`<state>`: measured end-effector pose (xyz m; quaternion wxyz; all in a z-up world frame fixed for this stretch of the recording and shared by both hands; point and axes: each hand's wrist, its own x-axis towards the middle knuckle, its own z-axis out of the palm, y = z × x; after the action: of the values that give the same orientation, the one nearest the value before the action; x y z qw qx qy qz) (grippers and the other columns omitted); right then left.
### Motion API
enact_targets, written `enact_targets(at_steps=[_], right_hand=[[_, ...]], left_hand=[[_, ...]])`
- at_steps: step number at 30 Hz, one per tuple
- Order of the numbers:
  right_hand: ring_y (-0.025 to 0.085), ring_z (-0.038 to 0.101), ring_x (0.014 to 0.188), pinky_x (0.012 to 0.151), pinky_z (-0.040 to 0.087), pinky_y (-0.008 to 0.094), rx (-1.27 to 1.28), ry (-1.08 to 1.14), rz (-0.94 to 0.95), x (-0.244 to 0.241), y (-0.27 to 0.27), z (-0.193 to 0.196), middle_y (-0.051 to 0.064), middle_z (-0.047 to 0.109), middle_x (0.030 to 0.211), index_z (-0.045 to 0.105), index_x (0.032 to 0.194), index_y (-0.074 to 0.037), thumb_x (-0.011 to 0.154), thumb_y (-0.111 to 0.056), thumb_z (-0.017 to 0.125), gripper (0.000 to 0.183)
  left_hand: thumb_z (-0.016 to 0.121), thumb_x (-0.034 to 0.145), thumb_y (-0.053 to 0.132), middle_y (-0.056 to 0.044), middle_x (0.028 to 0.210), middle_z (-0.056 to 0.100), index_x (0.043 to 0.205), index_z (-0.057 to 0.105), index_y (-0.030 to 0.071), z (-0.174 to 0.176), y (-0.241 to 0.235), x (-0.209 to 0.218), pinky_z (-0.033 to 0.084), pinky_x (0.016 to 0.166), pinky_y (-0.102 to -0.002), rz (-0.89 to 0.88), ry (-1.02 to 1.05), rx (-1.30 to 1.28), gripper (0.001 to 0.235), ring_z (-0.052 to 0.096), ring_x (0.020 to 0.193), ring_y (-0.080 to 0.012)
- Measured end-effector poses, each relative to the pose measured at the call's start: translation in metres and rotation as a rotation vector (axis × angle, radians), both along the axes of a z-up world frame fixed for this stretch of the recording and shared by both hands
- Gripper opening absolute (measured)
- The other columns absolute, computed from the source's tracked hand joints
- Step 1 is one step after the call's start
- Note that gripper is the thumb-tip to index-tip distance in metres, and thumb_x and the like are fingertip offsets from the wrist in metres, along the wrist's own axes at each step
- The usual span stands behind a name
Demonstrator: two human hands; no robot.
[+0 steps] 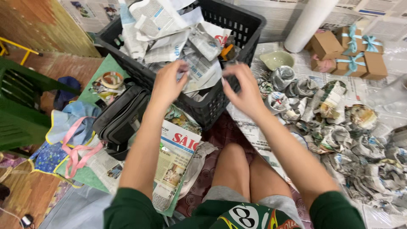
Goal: The person wraps small ceramic bowls and plates with newspaper. They pick up each item, place it on a sheet of newspaper, fold the paper around it, and set the wrapped bundle on the table. The person repeats this process for several items.
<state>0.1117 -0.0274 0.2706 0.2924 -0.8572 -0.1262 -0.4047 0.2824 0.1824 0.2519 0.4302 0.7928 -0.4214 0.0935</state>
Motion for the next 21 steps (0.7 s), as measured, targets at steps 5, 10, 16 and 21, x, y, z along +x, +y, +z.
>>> enact_targets(at_steps=[5,10,16,21], right_hand=[[0.034,0.067,0.111,0.099,0.052,0.042,-0.085,0.346,0.112,0.094,-0.019,-0.007,0.016,0.069,0.112,0.063,0.113,-0.001,0.089,-0.01,0.072,0.028],[0.034,0.068,0.116,0.095,0.054,0.043,-0.589,1.2,-0.216,0.181,-0.056,-0.057,0.018,0.072,0.124,0.071,0.12,-0.005,0.077,-0.04,0.085,0.057],[0.032,0.058,0.128,0.106,0.041,0.052,-0.866,1.4,-0.636,0.226,-0.082,-0.092,0.009,0.062,0.137,0.069,0.129,-0.019,0.079,-0.036,0.086,0.055],[0.03,0.07,0.116,0.09,0.057,0.046,-0.54,1.38,-0.669,0.229,-0.058,-0.072,0.014,0.071,0.131,0.072,0.13,-0.006,0.085,-0.045,0.078,0.061]], left_hand=[[0.077,0.078,0.03,-0.004,0.109,0.078,0.122,0.07,0.016,-0.012,-0.016,0.046,0.056,0.088,-0.04,-0.09,0.152,0.578,0.047,0.073,0.103,-0.0241],[0.077,0.076,0.054,-0.006,0.121,0.072,0.125,0.073,0.025,-0.02,-0.037,0.061,0.052,0.096,-0.041,-0.058,0.207,0.961,0.058,0.068,0.112,-0.0268],[0.069,0.079,0.06,-0.007,0.129,0.071,0.131,0.07,0.023,-0.018,-0.042,0.05,0.053,0.099,-0.043,0.109,0.221,1.098,0.063,0.068,0.117,-0.0278],[0.069,0.08,0.056,-0.009,0.131,0.068,0.137,0.063,0.019,-0.012,-0.037,0.048,0.053,0.096,-0.043,0.119,0.211,0.929,0.068,0.066,0.117,-0.0272]])
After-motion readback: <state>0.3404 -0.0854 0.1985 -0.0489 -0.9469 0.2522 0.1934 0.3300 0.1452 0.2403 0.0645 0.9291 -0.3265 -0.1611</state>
